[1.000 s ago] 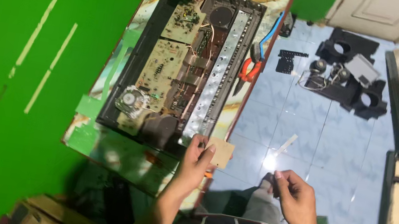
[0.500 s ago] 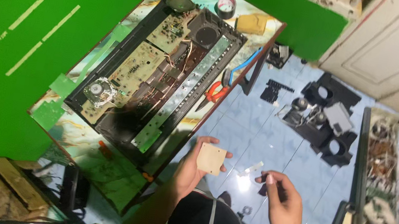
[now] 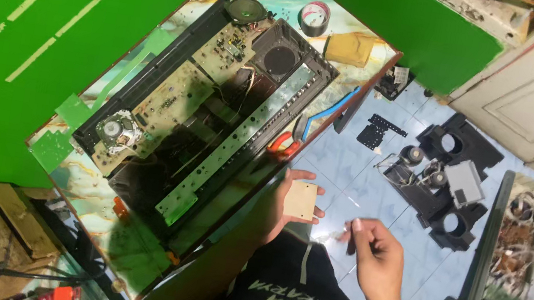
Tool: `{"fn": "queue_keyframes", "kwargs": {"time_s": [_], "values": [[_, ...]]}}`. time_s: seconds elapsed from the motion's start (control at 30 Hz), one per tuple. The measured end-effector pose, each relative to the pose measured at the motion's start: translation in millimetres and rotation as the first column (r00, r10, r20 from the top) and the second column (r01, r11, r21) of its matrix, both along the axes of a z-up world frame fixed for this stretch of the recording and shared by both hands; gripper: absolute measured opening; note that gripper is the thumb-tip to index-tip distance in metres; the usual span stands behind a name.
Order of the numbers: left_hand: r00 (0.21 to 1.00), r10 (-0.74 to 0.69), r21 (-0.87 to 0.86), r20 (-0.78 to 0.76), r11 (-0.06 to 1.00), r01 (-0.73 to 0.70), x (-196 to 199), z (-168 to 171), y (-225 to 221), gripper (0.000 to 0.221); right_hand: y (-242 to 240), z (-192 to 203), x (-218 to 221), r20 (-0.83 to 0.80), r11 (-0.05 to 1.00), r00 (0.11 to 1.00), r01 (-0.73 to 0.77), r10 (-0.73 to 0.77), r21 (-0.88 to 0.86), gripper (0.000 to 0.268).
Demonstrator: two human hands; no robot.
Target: The person removes components from an electronic keyboard using a screwdriver, wipes a piece of cardboard with a sponge, and handles small circuit boards on a workbench.
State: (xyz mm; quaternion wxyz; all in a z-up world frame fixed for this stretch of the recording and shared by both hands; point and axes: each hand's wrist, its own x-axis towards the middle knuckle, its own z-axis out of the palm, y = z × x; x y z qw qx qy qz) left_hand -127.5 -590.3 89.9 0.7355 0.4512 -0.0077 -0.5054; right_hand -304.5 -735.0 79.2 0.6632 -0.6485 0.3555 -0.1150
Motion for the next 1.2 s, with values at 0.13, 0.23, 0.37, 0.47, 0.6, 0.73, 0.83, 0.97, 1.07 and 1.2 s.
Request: {"fn": "queue_keyframes", "kwargs": {"time_s": [0.13,0.23,0.37,0.47,0.6,0.73,0.83,0.97,1.07,1.2], "values": [[0.980,-0.087,0.163,0.180,0.985,0.057,47.3,8.2,-49.6,0.045,-60.6,5.4,55.9,0.004,0.999,0.999,-0.032,0.032,-0.009,0.022],[0.973,-0.135,0.107,0.188,0.987,0.116,80.3,5.6,-78.7,0.044,-91.5,13.5,99.3,0.026,0.997,0.999,-0.036,0.038,-0.064,0.020],[0.992,-0.022,-0.081,0.125,0.996,0.033,124.6,-8.5,-110.6,0.059,-123.8,24.5,161.5,0.230,0.991,0.964,-0.130,0.135,-0.033,0.031],[0.991,0.131,-0.137,-0.009,0.982,-0.131,141.8,-24.2,-122.6,0.064,-146.7,26.5,196.9,0.187,0.975,0.957,-0.223,0.221,-0.011,0.026],[0.951,0.293,-0.105,-0.098,0.947,-0.303,162.0,-47.7,-144.0,0.048,-198.4,8.9,249.6,-0.004,0.883,0.905,-0.415,0.425,-0.220,0.023],[0.845,0.523,-0.061,-0.110,0.845,-0.531,171.2,-65.6,-163.7,0.050,-253.7,-28.8,303.5,-0.076,0.717,0.793,-0.584,0.605,-0.382,0.029],[0.732,0.669,-0.058,-0.131,0.732,-0.679,169.1,-69.2,-184.2,0.053,-286.1,-68.7,351.1,0.001,0.466,0.667,-0.520,0.745,-0.715,0.032],[0.707,0.689,-0.241,-0.160,0.667,-0.705,169.9,-64.6,-205.6,0.055,-308.7,-129.9,404.6,-0.219,-0.057,0.567,-0.290,0.794,-0.955,0.047],[0.651,0.739,-0.273,-0.174,0.598,-0.753,161.4,-50.9,-213.6,0.057,-307.9,-152.3,416.8,-0.398,-0.167,0.561,-0.416,0.726,-0.894,0.059],[0.560,0.820,-0.183,-0.117,0.536,-0.824,152.5,-33.7,-223.9,0.061,-307.7,-129.8,421.6,-0.200,0.026,0.479,-0.425,0.854,-0.905,0.057]]}}
